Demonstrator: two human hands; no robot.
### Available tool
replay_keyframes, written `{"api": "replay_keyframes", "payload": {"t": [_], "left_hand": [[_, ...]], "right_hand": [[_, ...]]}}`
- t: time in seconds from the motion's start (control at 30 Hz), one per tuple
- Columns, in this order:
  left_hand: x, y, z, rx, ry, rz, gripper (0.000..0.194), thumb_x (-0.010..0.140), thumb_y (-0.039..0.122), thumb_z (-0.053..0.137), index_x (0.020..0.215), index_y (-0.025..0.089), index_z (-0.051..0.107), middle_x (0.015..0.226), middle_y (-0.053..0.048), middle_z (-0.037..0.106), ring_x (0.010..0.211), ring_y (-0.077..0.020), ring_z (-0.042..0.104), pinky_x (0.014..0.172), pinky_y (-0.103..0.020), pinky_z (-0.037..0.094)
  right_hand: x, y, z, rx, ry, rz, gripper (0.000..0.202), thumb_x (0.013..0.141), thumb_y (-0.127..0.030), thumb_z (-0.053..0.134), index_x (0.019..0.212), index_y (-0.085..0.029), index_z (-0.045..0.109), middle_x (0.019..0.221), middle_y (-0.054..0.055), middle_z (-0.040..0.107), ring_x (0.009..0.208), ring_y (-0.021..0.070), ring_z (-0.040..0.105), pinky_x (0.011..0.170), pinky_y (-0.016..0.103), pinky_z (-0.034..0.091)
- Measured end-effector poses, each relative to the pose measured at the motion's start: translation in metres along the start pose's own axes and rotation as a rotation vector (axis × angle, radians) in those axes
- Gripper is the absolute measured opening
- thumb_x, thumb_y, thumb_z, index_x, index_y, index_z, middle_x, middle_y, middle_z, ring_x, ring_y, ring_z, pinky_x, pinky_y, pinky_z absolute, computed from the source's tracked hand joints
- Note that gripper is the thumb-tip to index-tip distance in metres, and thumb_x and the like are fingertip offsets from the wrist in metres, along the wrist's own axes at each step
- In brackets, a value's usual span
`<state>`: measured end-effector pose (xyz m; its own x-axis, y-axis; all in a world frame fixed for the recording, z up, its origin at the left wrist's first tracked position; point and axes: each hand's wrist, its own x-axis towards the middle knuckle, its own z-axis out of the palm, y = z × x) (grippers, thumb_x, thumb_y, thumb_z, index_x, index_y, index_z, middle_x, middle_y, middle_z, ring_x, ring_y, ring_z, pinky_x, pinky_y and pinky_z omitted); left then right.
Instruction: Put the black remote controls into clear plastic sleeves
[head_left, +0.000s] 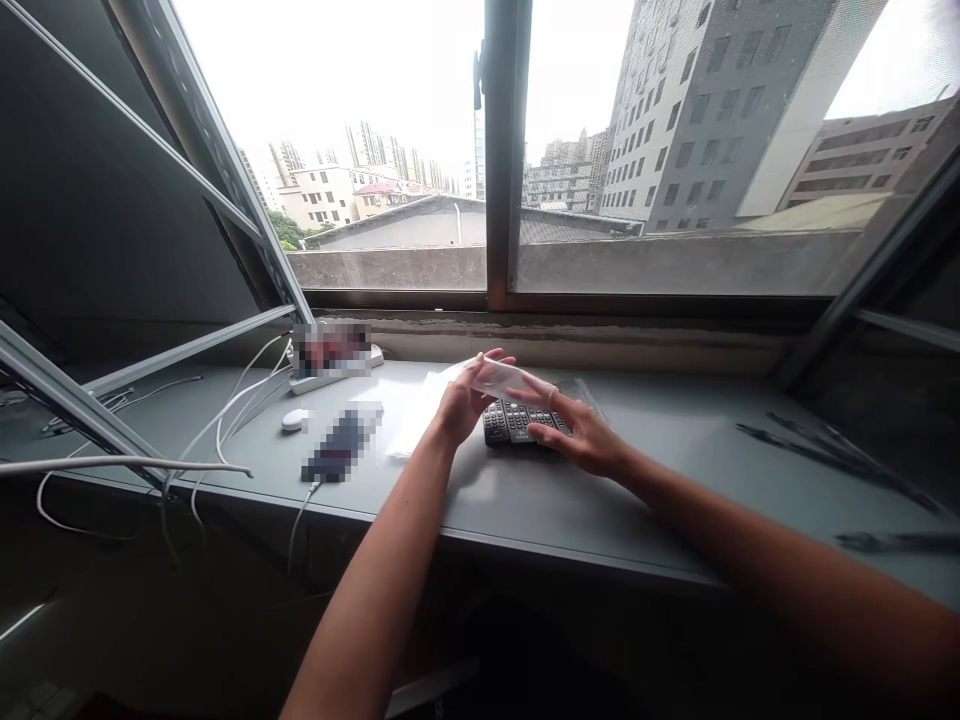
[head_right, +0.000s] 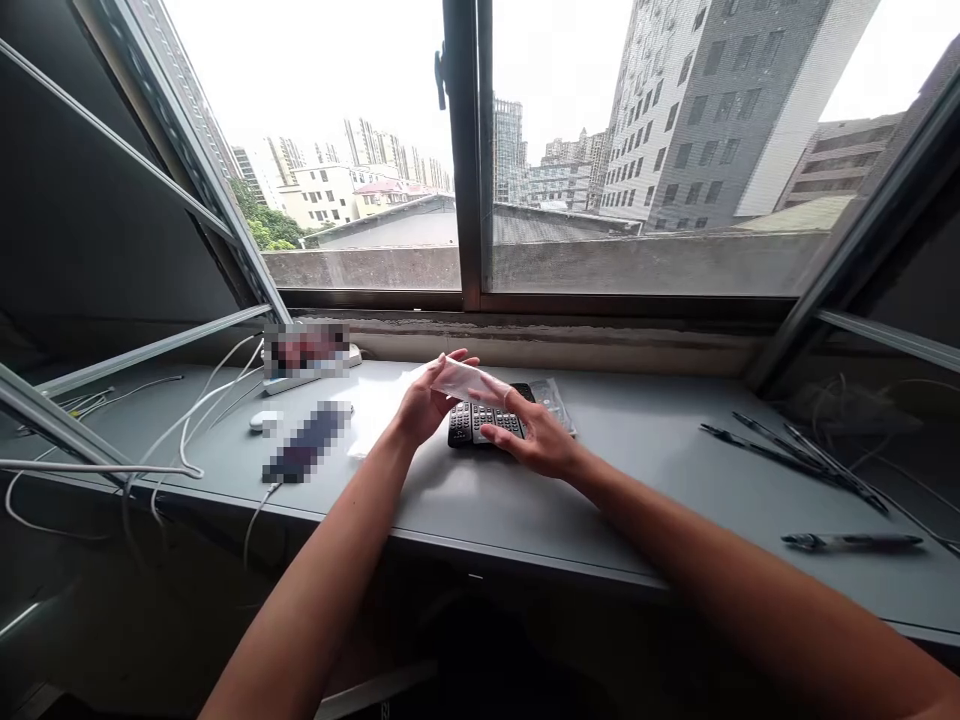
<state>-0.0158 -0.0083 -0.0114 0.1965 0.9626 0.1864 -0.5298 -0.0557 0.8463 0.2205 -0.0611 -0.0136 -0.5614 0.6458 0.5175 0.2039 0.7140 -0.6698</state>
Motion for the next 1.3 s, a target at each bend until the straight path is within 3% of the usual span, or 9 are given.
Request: {"api": "replay_keyframes", "payload": {"t": [0.23, 0.33, 0.47, 0.53, 0.73, 0.87, 1.0, 1.13, 1.3], "left_hand": [[0.01, 0.004, -0.01, -0.196, 0.364, 0.159, 0.035, 0.11, 0.037, 0.054, 0.124, 0.016, 0.078, 0.122, -0.014, 0.083, 0.115, -0.0252, 0.077, 0.091, -0.032, 0.06], [0.012, 0.007, -0.014, -0.253, 0.439, 0.189, 0.032, 0.111, 0.033, 0.054, 0.123, 0.017, 0.078, 0.122, -0.013, 0.083, 0.116, -0.0241, 0.077, 0.092, -0.031, 0.061], [0.011, 0.009, -0.019, -0.261, 0.483, 0.232, 0.032, 0.112, 0.035, 0.055, 0.123, 0.015, 0.078, 0.123, -0.015, 0.082, 0.117, -0.0234, 0.078, 0.092, -0.03, 0.06], [0.012, 0.009, -0.022, -0.234, 0.5, 0.237, 0.034, 0.113, 0.037, 0.054, 0.122, 0.015, 0.078, 0.124, -0.015, 0.082, 0.116, -0.0234, 0.078, 0.091, -0.03, 0.061], [0.015, 0.006, -0.027, -0.212, 0.592, 0.199, 0.042, 0.115, 0.041, 0.048, 0.118, 0.012, 0.079, 0.122, -0.016, 0.082, 0.114, -0.0236, 0.079, 0.089, -0.029, 0.062], [0.016, 0.007, -0.025, -0.238, 0.631, 0.159, 0.039, 0.114, 0.036, 0.049, 0.125, 0.013, 0.078, 0.114, -0.014, 0.084, 0.108, -0.0219, 0.08, 0.088, -0.028, 0.062], [0.015, 0.01, -0.022, -0.217, 0.617, 0.078, 0.035, 0.113, 0.03, 0.049, 0.125, 0.012, 0.077, 0.111, -0.013, 0.084, 0.097, -0.0199, 0.081, 0.082, -0.026, 0.062], [0.014, 0.011, -0.022, -0.172, 0.625, 0.098, 0.036, 0.113, 0.032, 0.049, 0.12, 0.013, 0.078, 0.111, -0.013, 0.085, 0.103, -0.0199, 0.081, 0.085, -0.026, 0.062], [0.014, 0.011, -0.023, -0.127, 0.639, 0.123, 0.04, 0.114, 0.034, 0.047, 0.114, 0.01, 0.079, 0.115, -0.016, 0.084, 0.106, -0.0211, 0.081, 0.088, -0.027, 0.062]], "right_hand": [[-0.002, 0.001, -0.002, -0.029, -0.023, -0.017, 0.082, 0.107, -0.048, 0.07, 0.178, -0.038, 0.029, 0.166, 0.004, 0.06, 0.164, 0.0358, 0.043, 0.137, 0.067, 0.027], [-0.002, 0.003, -0.003, -0.058, -0.002, -0.053, 0.079, 0.107, -0.047, 0.07, 0.177, -0.038, 0.034, 0.164, 0.003, 0.062, 0.168, 0.0336, 0.034, 0.137, 0.065, 0.027], [-0.002, 0.003, -0.004, -0.078, 0.005, -0.057, 0.068, 0.107, -0.047, 0.07, 0.171, -0.039, 0.048, 0.166, 0.002, 0.059, 0.169, 0.0337, 0.031, 0.137, 0.064, 0.03], [-0.002, 0.002, -0.004, -0.074, -0.004, -0.04, 0.068, 0.107, -0.047, 0.07, 0.171, -0.039, 0.047, 0.165, 0.002, 0.061, 0.168, 0.0349, 0.035, 0.136, 0.065, 0.033], [-0.003, -0.006, -0.005, -0.035, -0.043, 0.04, 0.07, 0.109, -0.048, 0.067, 0.174, -0.038, 0.041, 0.16, 0.003, 0.065, 0.151, 0.0373, 0.061, 0.127, 0.068, 0.047], [-0.003, -0.005, -0.005, -0.063, -0.034, -0.016, 0.071, 0.109, -0.05, 0.067, 0.174, -0.038, 0.041, 0.165, 0.004, 0.06, 0.161, 0.0366, 0.048, 0.133, 0.066, 0.038], [-0.003, 0.002, -0.004, -0.107, -0.041, -0.033, 0.076, 0.104, -0.056, 0.073, 0.172, -0.034, 0.046, 0.177, 0.008, 0.044, 0.168, 0.0388, 0.032, 0.135, 0.066, 0.031], [-0.006, 0.006, -0.005, -0.099, -0.087, 0.036, 0.077, 0.102, -0.059, 0.075, 0.171, -0.039, 0.047, 0.181, 0.009, 0.035, 0.168, 0.0414, 0.032, 0.132, 0.069, 0.031], [-0.006, 0.005, -0.008, -0.076, -0.114, 0.066, 0.073, 0.101, -0.058, 0.077, 0.168, -0.043, 0.051, 0.18, 0.008, 0.039, 0.167, 0.0429, 0.033, 0.13, 0.071, 0.032]]}}
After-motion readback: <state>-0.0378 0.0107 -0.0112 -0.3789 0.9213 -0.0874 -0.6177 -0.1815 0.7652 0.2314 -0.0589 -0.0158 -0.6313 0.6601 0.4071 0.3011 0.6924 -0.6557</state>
